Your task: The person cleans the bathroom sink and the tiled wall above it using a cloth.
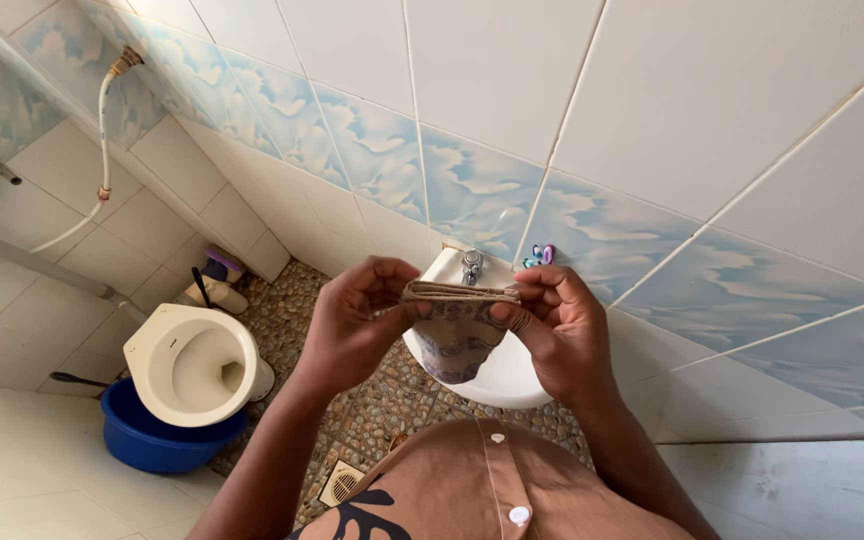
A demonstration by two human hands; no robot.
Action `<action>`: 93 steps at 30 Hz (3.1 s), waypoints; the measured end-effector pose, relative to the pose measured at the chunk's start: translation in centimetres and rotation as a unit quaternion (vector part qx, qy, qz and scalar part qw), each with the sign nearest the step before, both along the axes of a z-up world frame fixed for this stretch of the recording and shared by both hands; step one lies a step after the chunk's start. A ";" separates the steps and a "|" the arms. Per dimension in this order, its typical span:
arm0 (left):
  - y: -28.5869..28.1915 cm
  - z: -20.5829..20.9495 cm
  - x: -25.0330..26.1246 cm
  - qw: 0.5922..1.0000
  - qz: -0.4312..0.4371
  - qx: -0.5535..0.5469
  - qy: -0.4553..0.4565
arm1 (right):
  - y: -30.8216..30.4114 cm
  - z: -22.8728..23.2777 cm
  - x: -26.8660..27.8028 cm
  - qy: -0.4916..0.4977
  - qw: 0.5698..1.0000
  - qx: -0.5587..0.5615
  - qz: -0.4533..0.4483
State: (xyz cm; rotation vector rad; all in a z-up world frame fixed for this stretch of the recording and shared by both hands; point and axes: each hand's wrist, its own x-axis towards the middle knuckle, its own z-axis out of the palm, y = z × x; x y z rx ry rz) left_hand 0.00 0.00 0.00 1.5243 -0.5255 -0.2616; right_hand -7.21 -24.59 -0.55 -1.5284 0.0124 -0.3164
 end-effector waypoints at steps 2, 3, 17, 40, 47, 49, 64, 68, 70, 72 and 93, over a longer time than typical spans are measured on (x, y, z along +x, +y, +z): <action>-0.2 0.9 0.0 0.995 -0.017 -0.060 0.080 | 0.1 0.4 0.3 0.010 1.000 0.027 0.008; -0.4 1.3 0.1 0.979 -0.035 -0.121 0.159 | 0.1 0.6 0.4 0.018 0.998 0.053 0.015; -4.3 3.5 0.9 0.974 -0.095 0.206 0.010 | -0.4 2.5 1.5 0.088 0.993 0.034 0.063; -4.5 6.1 10.0 0.993 -0.083 0.027 0.075 | -1.6 -13.0 6.7 0.043 0.766 0.563 0.309; -2.2 1.4 10.5 0.955 0.100 0.280 -0.012 | -2.1 -10.4 3.3 0.188 0.783 0.515 0.294; -1.2 1.0 10.1 0.941 0.101 0.321 -0.039 | -2.7 -12.2 2.9 0.196 0.813 0.447 0.317; -0.4 -1.7 8.5 0.980 0.062 0.181 0.047 | -3.5 -11.5 2.4 0.199 0.846 0.466 0.169; -0.6 -1.6 8.1 0.964 0.108 0.237 0.059 | -2.6 -11.9 2.7 0.222 0.922 0.300 0.100; -0.5 -1.4 8.0 0.964 0.118 0.228 0.066 | -2.6 -12.0 2.6 0.222 0.942 0.234 0.087; -0.3 -1.2 8.1 0.948 0.149 0.275 0.050 | -2.8 -12.2 2.5 0.228 0.954 0.178 0.081; -4.3 -5.2 4.2 0.913 0.133 0.385 0.012 | -1.1 -10.8 2.1 0.253 0.949 0.180 0.054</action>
